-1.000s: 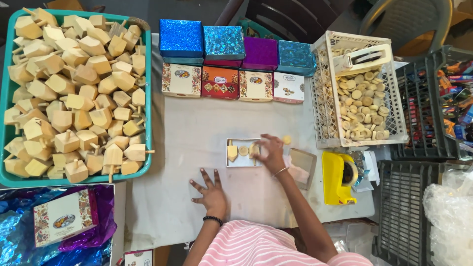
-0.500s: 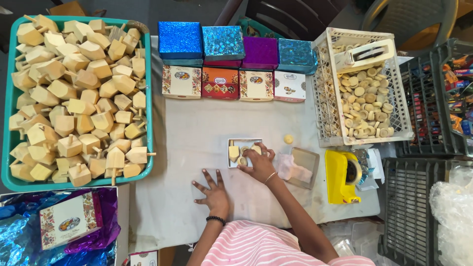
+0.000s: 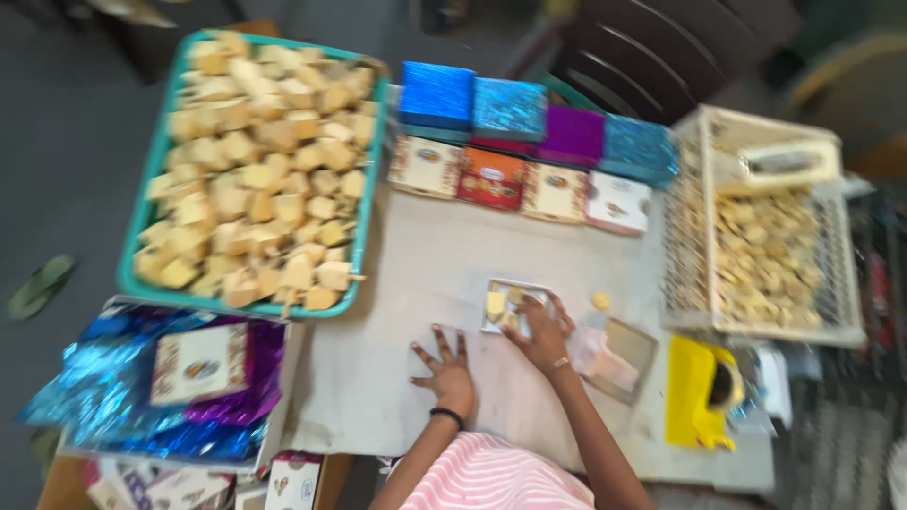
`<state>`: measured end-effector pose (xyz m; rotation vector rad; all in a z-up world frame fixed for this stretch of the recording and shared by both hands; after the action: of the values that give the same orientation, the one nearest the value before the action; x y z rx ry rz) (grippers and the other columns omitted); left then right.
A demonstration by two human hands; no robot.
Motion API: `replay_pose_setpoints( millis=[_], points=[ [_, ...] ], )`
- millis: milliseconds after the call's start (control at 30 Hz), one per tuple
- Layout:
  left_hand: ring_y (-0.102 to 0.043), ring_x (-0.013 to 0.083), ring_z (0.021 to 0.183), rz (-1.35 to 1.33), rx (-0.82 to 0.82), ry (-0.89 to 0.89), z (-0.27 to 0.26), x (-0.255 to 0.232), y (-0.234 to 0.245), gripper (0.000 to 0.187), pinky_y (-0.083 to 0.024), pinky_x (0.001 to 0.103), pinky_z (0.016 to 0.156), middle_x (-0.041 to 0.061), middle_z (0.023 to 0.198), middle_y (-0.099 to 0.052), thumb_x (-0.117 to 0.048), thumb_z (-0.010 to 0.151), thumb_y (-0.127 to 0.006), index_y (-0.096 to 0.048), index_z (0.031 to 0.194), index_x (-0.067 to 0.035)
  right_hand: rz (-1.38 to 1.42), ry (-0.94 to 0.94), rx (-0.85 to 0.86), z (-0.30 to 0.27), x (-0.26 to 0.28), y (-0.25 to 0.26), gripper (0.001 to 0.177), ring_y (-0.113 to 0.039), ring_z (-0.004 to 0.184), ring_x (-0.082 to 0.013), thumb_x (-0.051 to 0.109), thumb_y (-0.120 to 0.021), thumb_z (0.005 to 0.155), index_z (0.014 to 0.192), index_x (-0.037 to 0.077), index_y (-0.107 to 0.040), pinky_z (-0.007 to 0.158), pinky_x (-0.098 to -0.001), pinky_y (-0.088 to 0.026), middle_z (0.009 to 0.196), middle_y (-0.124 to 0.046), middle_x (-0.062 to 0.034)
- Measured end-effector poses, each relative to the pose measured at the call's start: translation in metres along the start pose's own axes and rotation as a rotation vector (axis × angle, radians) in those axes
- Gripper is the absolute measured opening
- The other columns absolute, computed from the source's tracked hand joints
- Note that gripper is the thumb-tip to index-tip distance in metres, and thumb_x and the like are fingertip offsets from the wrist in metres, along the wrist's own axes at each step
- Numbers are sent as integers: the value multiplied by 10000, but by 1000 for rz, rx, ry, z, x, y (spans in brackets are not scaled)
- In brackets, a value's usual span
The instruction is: The person wipes a small wooden disc with a cloth, then opens a small decorative box and places a wooden block and two discs inside. They close the box and wrap it in purple foil. The workspace includes trays of wooden blocks and discs, multiple boxes, and a tape dispenser.
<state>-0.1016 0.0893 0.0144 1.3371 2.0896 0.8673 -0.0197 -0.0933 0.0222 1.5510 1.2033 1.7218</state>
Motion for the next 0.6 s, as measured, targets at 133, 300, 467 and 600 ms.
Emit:
replay_pose_setpoints(
  millis=[133,300,467,600],
  points=[
    [141,607,1493,-75,52,-19,1,3,7,832,-219,926,979,49,1704,238,-59,1030,-480,-53,1648,-418,-105,129,-228,-1,-31,-31,493,-231,1522,-405,578,-734,791,1151,247,-679,1189,-653,-207,1508,-502,-68],
    [131,615,1490,-81,-14,-26,-12,7,15,836,-228,920,983,66,1714,243,-48,1028,-501,-65,1651,-396,-238,-88,-140,2,-10,-32,477,-188,1529,-377,641,-722,734,1109,348,-723,1101,-668,-207,1591,-435,-7],
    [147,601,1495,-83,72,-50,-16,7,29,904,-227,904,1007,51,1712,258,-35,999,-546,-45,1657,-399,-276,-162,-124,7,3,-27,473,-144,1523,-398,674,-723,715,1068,361,-751,1087,-664,-202,1637,-378,8],
    [126,621,1484,-78,-15,-60,-9,6,11,860,-240,916,982,69,1714,229,-23,1007,-513,-87,1652,-401,-282,-201,-86,1,2,-24,433,-134,1522,-399,663,-706,742,1055,369,-763,1071,-667,-199,1631,-378,8]
  ],
)
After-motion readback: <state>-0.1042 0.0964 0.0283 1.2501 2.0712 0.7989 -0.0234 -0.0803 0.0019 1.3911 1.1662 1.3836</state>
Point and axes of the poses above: each hand's wrist, its own z-axis towards the middle knuckle, its own y-axis out of the back of the hand, x = y × z, the point moved 1 cm from there along z, towards the middle knuckle
